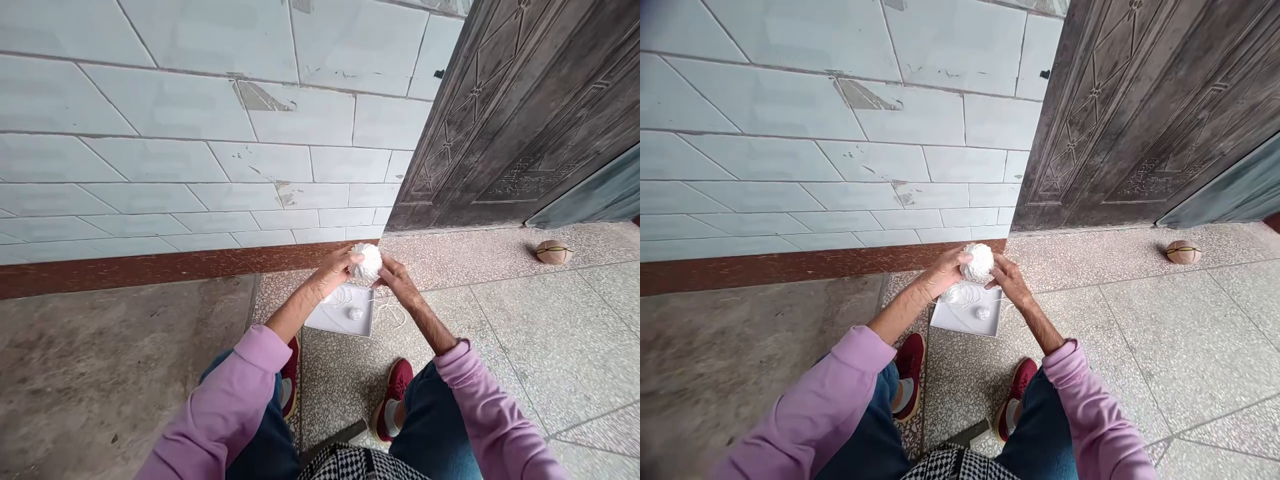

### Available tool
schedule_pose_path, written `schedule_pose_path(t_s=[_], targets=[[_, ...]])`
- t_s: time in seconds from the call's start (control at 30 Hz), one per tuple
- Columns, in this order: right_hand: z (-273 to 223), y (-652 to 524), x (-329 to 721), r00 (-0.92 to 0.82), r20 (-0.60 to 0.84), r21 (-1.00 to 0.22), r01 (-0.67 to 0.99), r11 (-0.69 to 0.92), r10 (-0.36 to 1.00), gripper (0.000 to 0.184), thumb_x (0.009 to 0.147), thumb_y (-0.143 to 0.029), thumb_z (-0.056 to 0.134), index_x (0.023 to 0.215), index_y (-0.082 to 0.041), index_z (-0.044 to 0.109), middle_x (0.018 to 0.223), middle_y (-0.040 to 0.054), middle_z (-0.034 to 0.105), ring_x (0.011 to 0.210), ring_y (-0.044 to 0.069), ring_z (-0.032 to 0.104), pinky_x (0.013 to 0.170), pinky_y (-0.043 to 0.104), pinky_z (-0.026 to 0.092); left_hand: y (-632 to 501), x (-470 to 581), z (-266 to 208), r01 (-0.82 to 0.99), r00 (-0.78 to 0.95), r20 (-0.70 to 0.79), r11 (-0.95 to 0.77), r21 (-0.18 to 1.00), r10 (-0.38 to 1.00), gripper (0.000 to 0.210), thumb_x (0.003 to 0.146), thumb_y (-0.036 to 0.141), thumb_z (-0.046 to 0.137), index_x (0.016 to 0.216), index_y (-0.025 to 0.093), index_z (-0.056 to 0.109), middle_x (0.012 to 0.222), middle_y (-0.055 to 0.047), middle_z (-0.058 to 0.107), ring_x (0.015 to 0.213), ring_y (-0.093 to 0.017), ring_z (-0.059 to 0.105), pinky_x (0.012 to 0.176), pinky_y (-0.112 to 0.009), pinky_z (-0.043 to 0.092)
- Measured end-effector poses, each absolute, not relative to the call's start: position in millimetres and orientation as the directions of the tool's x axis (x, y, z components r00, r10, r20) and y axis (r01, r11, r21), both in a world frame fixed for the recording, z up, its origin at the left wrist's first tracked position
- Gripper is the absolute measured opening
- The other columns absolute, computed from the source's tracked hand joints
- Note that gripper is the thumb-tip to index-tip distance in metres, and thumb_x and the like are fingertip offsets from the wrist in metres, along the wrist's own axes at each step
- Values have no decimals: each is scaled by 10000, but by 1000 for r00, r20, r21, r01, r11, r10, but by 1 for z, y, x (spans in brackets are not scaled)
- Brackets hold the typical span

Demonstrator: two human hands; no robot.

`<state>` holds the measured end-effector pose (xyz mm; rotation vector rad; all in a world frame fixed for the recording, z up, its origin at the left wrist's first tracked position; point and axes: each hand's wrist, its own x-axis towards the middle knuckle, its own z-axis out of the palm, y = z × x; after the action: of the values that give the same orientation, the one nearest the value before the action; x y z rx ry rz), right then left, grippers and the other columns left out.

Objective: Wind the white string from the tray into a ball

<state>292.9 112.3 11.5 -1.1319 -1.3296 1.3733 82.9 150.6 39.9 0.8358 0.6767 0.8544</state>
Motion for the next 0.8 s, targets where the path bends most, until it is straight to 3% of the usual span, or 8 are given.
schedule_pose_path(t_s=[0.13,0.37,0.63,0.8], targets=[[6,112,295,-166,-128,-985,-95,-144,978,531,854,-538,865,1269,-227,751,957,55,749,800,198,706,577,276,585,152,77,40,-374,533,-168,409,833,829,561,690,499,948,1091,143,783,1061,-140,764,980,-269,691,819,-359,561],[8,104,301,-243,-148,-984,-62,-168,959,473,718,-370,954,1129,-217,776,971,41,766,821,183,674,630,275,604,148,84,38,-286,611,-210,461,840,763,636,668,535,973,1145,170,762,1045,-139,753,871,-244,691,745,-390,601],[16,98,303,-318,-131,-980,-100,-170,939,613,809,-421,917,1342,-234,676,847,-2,690,749,179,658,644,298,550,150,81,38,-306,599,-191,443,842,777,642,709,542,942,1185,164,734,1041,-135,775,816,-223,689,641,-312,569],[22,91,305,-310,-119,-983,-99,-157,943,731,849,-580,896,1431,-226,629,678,-80,552,591,125,492,592,280,412,154,76,31,-290,572,-252,480,828,781,623,709,564,934,1151,165,751,975,-98,764,774,-217,690,589,-295,530]])
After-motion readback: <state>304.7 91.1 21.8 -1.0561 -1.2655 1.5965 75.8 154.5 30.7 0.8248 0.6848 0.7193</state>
